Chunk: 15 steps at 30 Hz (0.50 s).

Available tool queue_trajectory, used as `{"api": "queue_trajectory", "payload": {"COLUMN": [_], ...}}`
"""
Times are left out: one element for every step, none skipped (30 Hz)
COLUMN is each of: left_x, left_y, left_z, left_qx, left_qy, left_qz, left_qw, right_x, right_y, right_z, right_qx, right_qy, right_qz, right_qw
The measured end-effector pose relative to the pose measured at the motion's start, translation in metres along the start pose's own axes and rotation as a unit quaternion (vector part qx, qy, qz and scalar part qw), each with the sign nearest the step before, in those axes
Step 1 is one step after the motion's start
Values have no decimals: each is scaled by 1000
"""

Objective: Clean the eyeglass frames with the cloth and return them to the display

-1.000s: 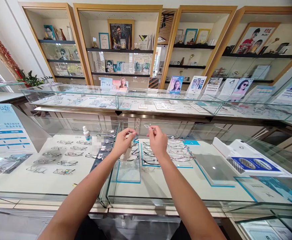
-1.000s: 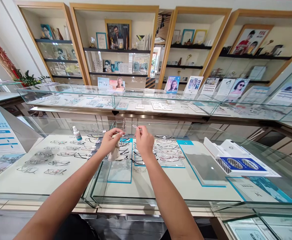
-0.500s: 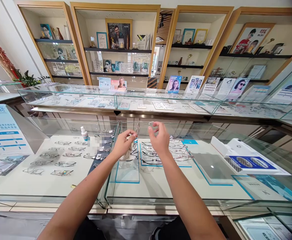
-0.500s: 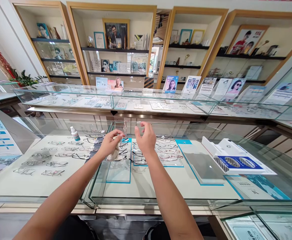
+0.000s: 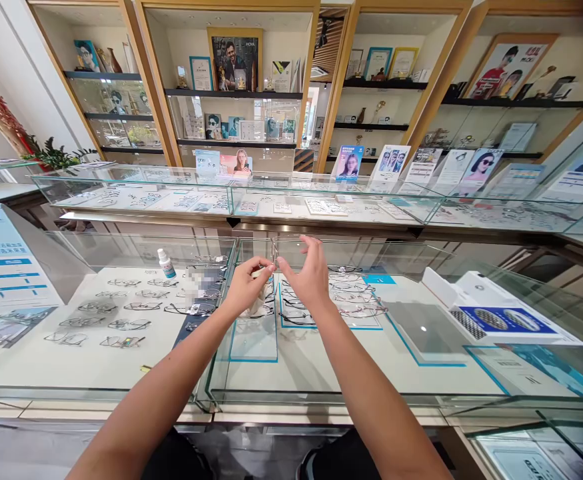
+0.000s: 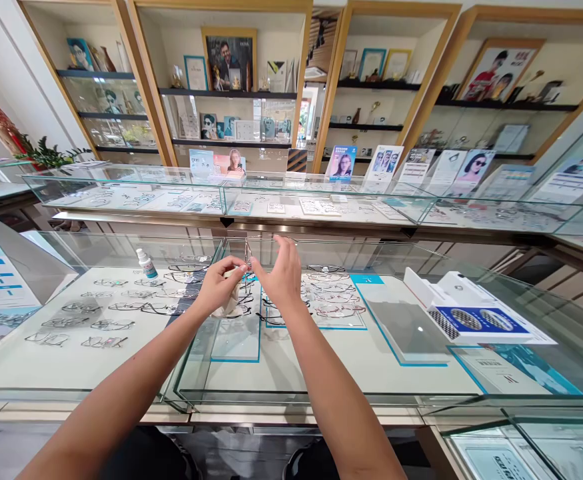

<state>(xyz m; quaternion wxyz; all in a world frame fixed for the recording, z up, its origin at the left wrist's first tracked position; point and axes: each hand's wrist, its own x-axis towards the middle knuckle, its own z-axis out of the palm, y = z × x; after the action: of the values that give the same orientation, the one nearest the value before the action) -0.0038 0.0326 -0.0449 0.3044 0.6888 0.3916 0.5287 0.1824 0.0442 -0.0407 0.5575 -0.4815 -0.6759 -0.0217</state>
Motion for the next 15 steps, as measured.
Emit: {"api": "queue_trajectory", "payload": {"left_x": [0,0,0,0,0,0,-1,0,0,0,0,1,1,2,2], "left_y": [0,0,0,0,0,0,-1,-1,-2,-2,-2,-3,-3,-3,-3], "left_z": [0,1,1,1,1,2,1,1,1,1,0,0,-1,-1,-1], "left_qx": [0,1,2,3,4,4,4,3,2,1,0,-2,-4,-6,-9], "left_qy": [0,1,3,5,7,10,12,16,20,26,32,37,41,44,47], "left_qz": [1,2,3,3,3,3,2,2,1,0,-2,-4,-6,-7,-8], "left_qw": [1000,1000,1000,1000,1000,1000,1000,1000,1000,1000,999,999,999,999,999], "right_x": [0,0,0,1,1,1,2,2,2,3,3,3,3,4,4], "right_y": [0,1,1,2,2,3,3,3,4,4,5,5,5,5,5], "right_z": [0,0,-1,-1,-1,-1,-1,-1,-1,-1,-1,-1,-1,-2,-2], "right_qx": [-1,-1,-1,1,3,5,6,6,5,2,-1,-4,-7,-9,-12], "right_qy": [1,2,3,5,5,6,7,8,9,10,10,11,12,13,14], "right_qz": [-1,-5,-9,-14,-18,-21,-23,-25,-27,-29,-32,-35,-37,-40,-44], "right_qw": [1000,1000,1000,1000,1000,1000,1000,1000,1000,1000,999,999,999,999,999]}}
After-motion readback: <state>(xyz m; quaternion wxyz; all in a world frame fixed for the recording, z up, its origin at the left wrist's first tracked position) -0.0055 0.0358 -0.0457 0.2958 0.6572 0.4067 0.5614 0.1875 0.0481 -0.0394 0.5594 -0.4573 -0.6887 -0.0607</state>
